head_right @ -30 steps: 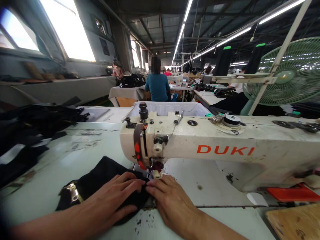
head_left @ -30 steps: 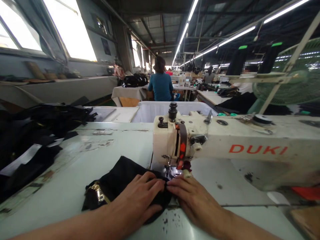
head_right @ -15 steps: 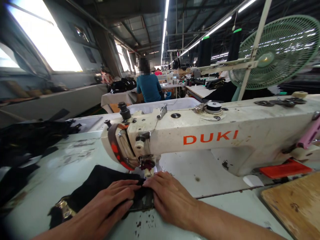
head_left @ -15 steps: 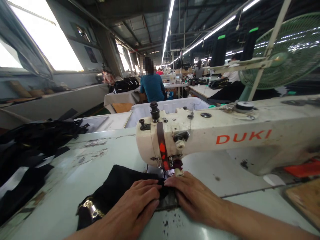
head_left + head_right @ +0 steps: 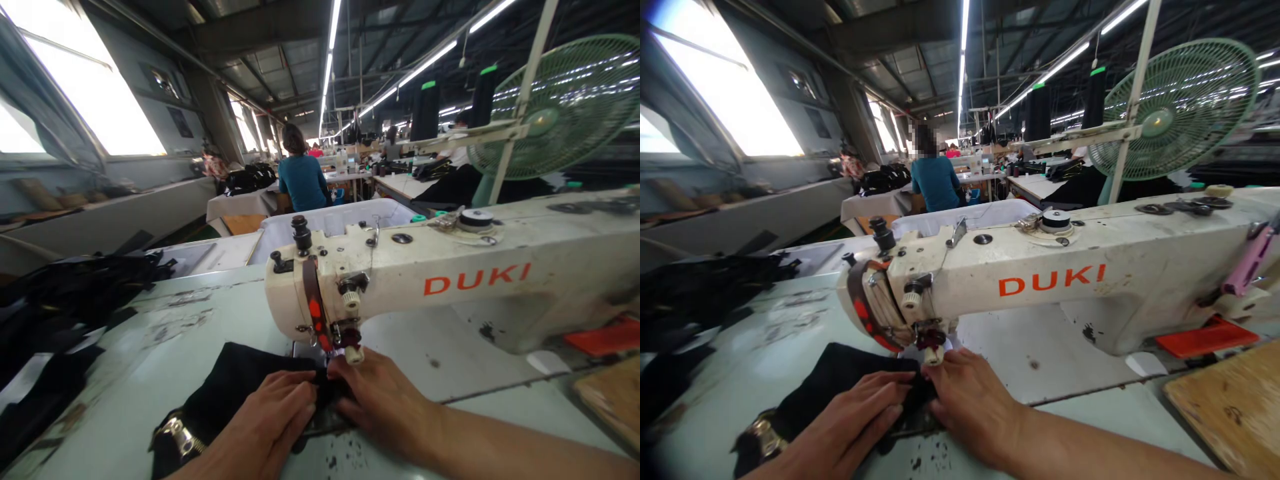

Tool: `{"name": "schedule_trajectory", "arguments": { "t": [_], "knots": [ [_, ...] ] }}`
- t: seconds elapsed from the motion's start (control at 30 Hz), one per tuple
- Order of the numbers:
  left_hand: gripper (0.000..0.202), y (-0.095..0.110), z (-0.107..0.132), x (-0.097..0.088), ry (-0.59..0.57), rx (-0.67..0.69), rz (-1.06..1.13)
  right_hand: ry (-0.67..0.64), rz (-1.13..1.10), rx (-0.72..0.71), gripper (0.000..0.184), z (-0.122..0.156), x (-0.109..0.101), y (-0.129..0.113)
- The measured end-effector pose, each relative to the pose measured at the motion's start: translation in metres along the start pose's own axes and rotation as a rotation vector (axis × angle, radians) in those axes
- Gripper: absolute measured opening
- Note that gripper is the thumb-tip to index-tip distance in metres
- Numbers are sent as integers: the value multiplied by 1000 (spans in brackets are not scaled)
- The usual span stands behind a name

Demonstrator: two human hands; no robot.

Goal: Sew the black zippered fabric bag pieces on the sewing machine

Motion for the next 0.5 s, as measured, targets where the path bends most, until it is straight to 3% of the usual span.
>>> {"name": "schedule_trajectory", "arguments": {
  "t": [0.13, 0.23, 0.37, 0.5],
  "knots": [
    [19, 6, -2, -4, -32, 30, -33, 33, 45, -88, 18, -6, 4, 1],
    [14, 13, -4, -11, -11, 82, -88, 76, 62, -241, 10, -2, 4, 0],
    [16, 16, -3, -10, 16, 65, -123, 246, 176, -531, 23, 9, -9, -6],
    [18, 14, 0, 3, -60, 18, -169, 318, 277, -587, 36, 16, -14, -6]
  ]
}}
Point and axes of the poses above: each hand's wrist, its own z-axis away from the middle knuckle, its own x-axis out of the palm, y = z × x, the point moved 4 cm from there along -z, towards the middle knuckle, and after that the axes turned 8 degrees about y, right-handed, at the moved point
